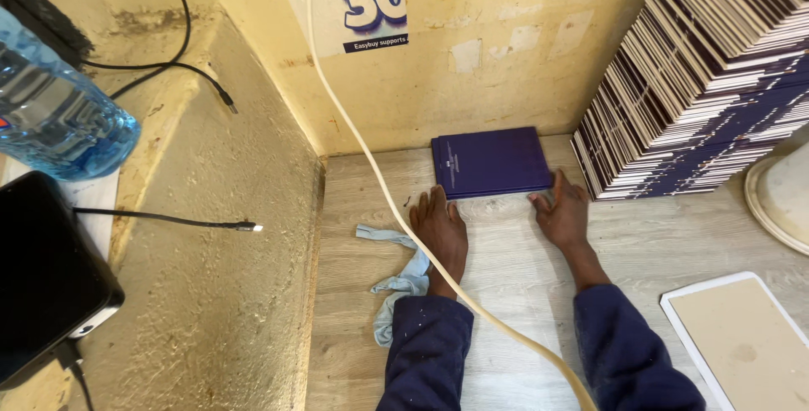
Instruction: The person repeatedly places a white rectangular cover onto a blue book, presses the edges, and stacks the assembled unit on the table. The person handles multiple identical covers and books one at a time, building a small stack of finished items.
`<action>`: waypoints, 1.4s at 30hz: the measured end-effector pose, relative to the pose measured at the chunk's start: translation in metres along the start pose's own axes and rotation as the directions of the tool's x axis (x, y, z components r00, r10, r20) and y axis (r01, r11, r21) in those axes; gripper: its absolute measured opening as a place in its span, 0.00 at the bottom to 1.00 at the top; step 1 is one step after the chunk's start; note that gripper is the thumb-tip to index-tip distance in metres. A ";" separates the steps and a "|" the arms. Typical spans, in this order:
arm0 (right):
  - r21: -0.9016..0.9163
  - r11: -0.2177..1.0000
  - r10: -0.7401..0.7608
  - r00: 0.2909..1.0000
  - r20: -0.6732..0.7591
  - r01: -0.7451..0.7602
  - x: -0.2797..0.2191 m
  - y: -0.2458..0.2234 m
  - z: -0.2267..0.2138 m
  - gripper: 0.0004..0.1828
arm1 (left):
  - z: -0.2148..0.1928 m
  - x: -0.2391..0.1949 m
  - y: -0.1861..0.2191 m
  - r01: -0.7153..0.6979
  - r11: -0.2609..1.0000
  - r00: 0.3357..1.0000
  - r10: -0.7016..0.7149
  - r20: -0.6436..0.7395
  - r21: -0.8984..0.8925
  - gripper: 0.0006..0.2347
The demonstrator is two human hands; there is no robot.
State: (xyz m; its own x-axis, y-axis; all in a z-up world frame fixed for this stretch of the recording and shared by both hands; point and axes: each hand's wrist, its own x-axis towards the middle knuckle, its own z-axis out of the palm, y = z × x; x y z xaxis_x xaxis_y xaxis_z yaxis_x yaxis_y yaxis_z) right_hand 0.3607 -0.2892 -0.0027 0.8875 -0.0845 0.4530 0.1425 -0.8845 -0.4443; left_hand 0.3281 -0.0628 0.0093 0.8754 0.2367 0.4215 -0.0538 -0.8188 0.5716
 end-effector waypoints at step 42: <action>0.486 0.611 0.755 0.645 -0.121 -0.625 -0.373 0.138 -0.319 0.17 | 0.010 -0.364 0.260 -0.717 0.627 0.448 0.750 0.487 -0.306 0.12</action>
